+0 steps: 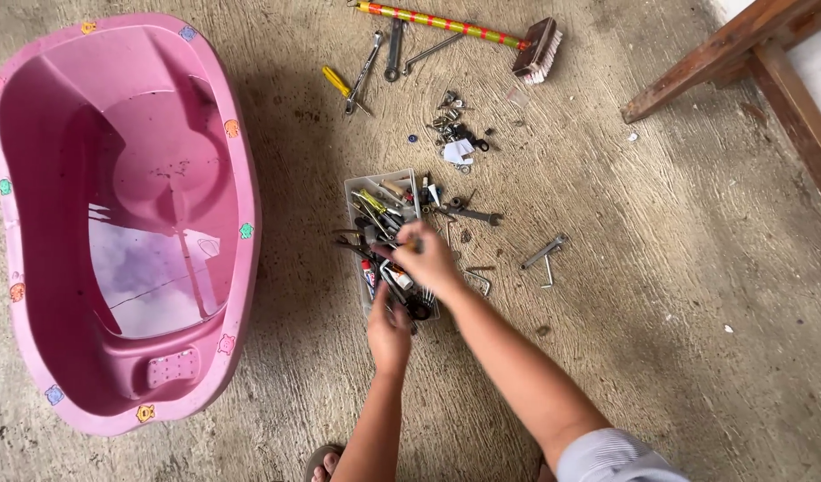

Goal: Sorting various tools and mechanical parts from the floor into a plastic container.

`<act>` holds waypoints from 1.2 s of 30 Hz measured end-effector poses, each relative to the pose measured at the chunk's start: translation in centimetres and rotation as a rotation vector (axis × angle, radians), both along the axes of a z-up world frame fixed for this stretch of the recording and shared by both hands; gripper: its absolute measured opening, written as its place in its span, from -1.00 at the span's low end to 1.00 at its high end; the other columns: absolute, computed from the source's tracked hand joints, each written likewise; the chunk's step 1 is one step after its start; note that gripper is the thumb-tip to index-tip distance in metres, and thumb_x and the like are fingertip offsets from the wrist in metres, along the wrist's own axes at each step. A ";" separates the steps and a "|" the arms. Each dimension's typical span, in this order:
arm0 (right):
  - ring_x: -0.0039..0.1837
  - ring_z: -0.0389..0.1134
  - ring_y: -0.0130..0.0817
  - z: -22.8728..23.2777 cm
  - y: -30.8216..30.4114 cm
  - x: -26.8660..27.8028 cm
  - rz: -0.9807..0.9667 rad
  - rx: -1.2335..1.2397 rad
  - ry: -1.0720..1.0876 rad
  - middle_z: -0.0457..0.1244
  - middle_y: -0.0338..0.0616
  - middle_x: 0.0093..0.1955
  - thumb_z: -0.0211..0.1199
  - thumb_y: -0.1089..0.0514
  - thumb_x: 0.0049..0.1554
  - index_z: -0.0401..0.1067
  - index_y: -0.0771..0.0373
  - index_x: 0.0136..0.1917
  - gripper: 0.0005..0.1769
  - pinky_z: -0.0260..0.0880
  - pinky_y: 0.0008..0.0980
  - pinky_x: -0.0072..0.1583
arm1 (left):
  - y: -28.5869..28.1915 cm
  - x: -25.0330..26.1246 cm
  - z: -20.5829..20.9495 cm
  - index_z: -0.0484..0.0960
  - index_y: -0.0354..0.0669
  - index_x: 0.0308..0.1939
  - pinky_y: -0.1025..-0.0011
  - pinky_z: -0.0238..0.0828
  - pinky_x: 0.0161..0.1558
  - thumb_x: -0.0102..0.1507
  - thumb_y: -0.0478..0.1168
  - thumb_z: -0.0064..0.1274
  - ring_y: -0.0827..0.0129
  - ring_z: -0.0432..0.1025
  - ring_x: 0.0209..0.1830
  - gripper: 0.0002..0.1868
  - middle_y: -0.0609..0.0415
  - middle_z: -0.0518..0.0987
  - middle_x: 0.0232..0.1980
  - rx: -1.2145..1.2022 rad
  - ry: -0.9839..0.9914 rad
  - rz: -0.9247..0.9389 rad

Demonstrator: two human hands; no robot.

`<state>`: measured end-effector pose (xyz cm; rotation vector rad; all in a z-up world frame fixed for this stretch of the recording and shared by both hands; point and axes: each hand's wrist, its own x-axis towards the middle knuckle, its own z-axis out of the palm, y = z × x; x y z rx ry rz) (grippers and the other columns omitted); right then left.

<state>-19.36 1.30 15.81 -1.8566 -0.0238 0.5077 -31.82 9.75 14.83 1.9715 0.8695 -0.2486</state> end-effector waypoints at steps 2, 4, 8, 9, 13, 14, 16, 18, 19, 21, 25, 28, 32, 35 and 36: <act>0.09 0.32 -0.24 -3.2 2.0 -0.7 0.068 -0.097 -0.082 0.26 -0.20 -0.03 0.26 0.16 0.12 0.32 0.12 -0.04 -0.84 0.41 -0.18 0.19 | 1.3 0.2 -2.6 0.20 0.00 0.56 0.23 0.30 0.39 0.38 -0.15 -0.17 0.03 0.38 0.33 -0.38 0.01 0.31 0.58 0.026 -0.216 0.032; 0.19 0.30 -0.20 -5.5 2.9 -1.9 0.139 -0.195 -0.167 0.26 -0.17 0.05 0.27 0.12 0.14 0.33 0.14 0.02 -0.79 0.38 -0.14 0.27 | 2.4 0.7 -4.0 0.17 -0.09 0.58 0.22 0.14 0.49 0.42 -0.15 -0.19 0.09 0.21 0.55 -0.38 -0.09 0.27 0.55 0.050 -0.434 0.064; 0.58 -0.20 0.06 -6.7 2.9 -3.6 0.299 -0.293 -0.289 -0.17 0.00 0.60 0.12 0.08 0.31 0.14 0.09 0.50 -0.48 -0.17 0.04 0.50 | 3.3 2.9 -2.9 0.09 -0.06 0.59 0.13 -0.17 0.54 0.48 -0.07 -0.34 0.09 -0.20 0.68 -0.41 0.02 -0.07 0.68 0.059 -0.298 -0.155; 0.66 -0.38 0.10 -6.6 2.7 -3.6 0.360 -0.353 -0.223 -0.36 -0.02 0.74 0.08 0.07 0.36 0.06 0.01 0.63 -0.40 -0.35 0.09 0.53 | 3.1 3.6 -2.5 0.10 -0.02 0.56 0.16 -0.18 0.52 0.47 -0.04 -0.36 0.12 -0.28 0.69 -0.44 0.07 -0.22 0.72 0.069 -0.232 -0.228; 0.68 -0.36 0.01 -4.7 -0.4 -2.5 0.458 -0.431 -0.257 -0.37 -0.04 0.74 0.20 0.15 0.22 0.09 -0.02 0.59 -0.29 -0.30 -0.02 0.57 | 4.1 4.3 -5.1 0.06 0.03 0.60 0.18 -0.19 0.58 0.47 -0.08 -0.35 0.16 -0.26 0.71 -0.42 0.12 -0.20 0.73 0.050 -0.260 -0.229; 0.69 -0.25 -0.03 -5.7 -1.8 -2.4 0.380 -0.330 -0.377 -0.23 -0.02 0.70 0.25 0.15 0.18 0.15 0.03 0.55 -0.30 -0.20 -0.07 0.60 | 4.3 4.3 -6.1 0.05 0.05 0.61 0.08 -0.29 0.57 0.46 -0.09 -0.28 0.15 -0.26 0.71 -0.39 0.13 -0.20 0.72 0.187 -0.232 -0.309; 0.69 -0.14 -0.08 -7.4 -5.8 -1.8 0.298 -0.228 -0.494 -0.09 -0.01 0.67 0.30 0.15 0.13 0.22 0.08 0.51 -0.30 -0.10 -0.12 0.62 | 4.7 4.6 -7.2 0.05 0.07 0.62 -0.01 -0.39 0.56 0.45 -0.10 -0.21 0.13 -0.27 0.71 -0.37 0.14 -0.20 0.72 0.323 -0.203 -0.392; 0.62 0.05 -0.15 -9.2 -11.0 -1.6 0.125 -0.216 -0.700 0.14 -0.02 0.56 0.34 0.10 0.17 0.28 0.19 0.42 -0.41 0.07 -0.15 0.60 | 4.8 4.4 -7.5 0.07 0.03 0.62 -0.10 -0.30 0.54 0.45 -0.16 -0.13 0.04 -0.25 0.70 -0.35 0.14 -0.17 0.71 0.370 -0.233 -0.448; 0.62 0.05 -0.15 -9.6 -13.8 -2.1 0.124 -0.218 -0.693 0.14 -0.02 0.56 0.34 0.10 0.17 0.28 0.19 0.42 -0.41 0.07 -0.15 0.60 | 4.8 4.3 -6.9 0.07 0.03 0.62 -0.10 -0.30 0.54 0.45 -0.16 -0.13 0.04 -0.25 0.70 -0.35 0.14 -0.17 0.71 0.366 -0.228 -0.452; 0.63 -0.04 -0.12 -10.3 -19.5 -3.1 0.249 -0.432 -0.791 0.00 0.00 0.62 0.27 -0.10 0.17 0.15 0.20 0.51 -0.25 -0.03 -0.05 0.59 | 4.7 4.3 -5.7 0.11 0.00 0.64 0.07 -0.04 0.51 0.43 -0.30 -0.23 0.03 -0.07 0.68 -0.34 0.05 -0.08 0.72 -0.032 -0.514 -0.248; 0.68 -0.36 -0.18 -8.6 -27.0 -8.2 0.955 -1.027 -0.439 -0.35 -0.16 0.70 -0.04 -0.47 0.20 -0.15 -0.11 0.62 -0.12 -0.39 0.07 0.58 | 5.1 4.1 -3.6 0.20 0.01 0.54 0.31 0.33 0.40 0.40 -0.30 -0.27 0.18 0.22 0.50 -0.43 0.09 0.00 0.66 -0.295 -0.548 0.164; 0.69 -0.46 -0.18 -7.9 -29.2 -10.7 1.086 -0.766 -0.906 -0.42 -0.20 0.69 -0.21 -0.47 0.22 -0.28 -0.24 0.63 -0.17 -0.53 0.11 0.57 | 6.5 3.4 -7.0 0.39 -0.07 0.45 0.37 0.40 0.26 0.48 -0.25 -0.19 0.24 0.43 0.32 -0.57 -0.04 0.44 0.41 -0.076 -0.431 0.241; 0.72 -0.59 -0.24 -8.6 -26.7 -10.5 1.196 -1.115 -0.270 -0.57 -0.22 0.75 -0.31 -0.44 0.30 -0.44 -0.36 0.65 -0.24 -0.69 0.00 0.60 | 6.7 3.7 -9.0 0.44 -0.13 0.38 0.37 0.36 0.27 0.45 -0.26 -0.17 0.30 0.42 0.30 -0.60 0.00 0.51 0.35 -0.097 -0.464 0.220; 0.70 -0.50 -0.15 -13.1 -24.0 -9.6 0.725 -0.873 -0.657 -0.48 -0.10 0.73 -0.23 -0.37 0.31 -0.31 -0.20 0.65 -0.25 -0.59 0.02 0.61 | 6.1 3.6 -10.0 0.47 -0.18 0.35 0.35 0.35 0.29 0.45 -0.27 -0.16 0.28 0.43 0.31 -0.62 -0.01 0.53 0.32 -0.068 -0.499 0.221; 0.71 -0.44 -0.12 -14.3 -22.5 -8.9 0.497 -0.672 -0.833 -0.41 -0.07 0.73 -0.17 -0.34 0.33 -0.21 -0.14 0.65 -0.27 -0.52 0.00 0.65 | 6.0 3.8 -10.1 0.49 -0.19 0.33 0.35 0.35 0.29 0.45 -0.28 -0.15 0.27 0.45 0.31 -0.63 -0.02 0.55 0.31 -0.053 -0.516 0.223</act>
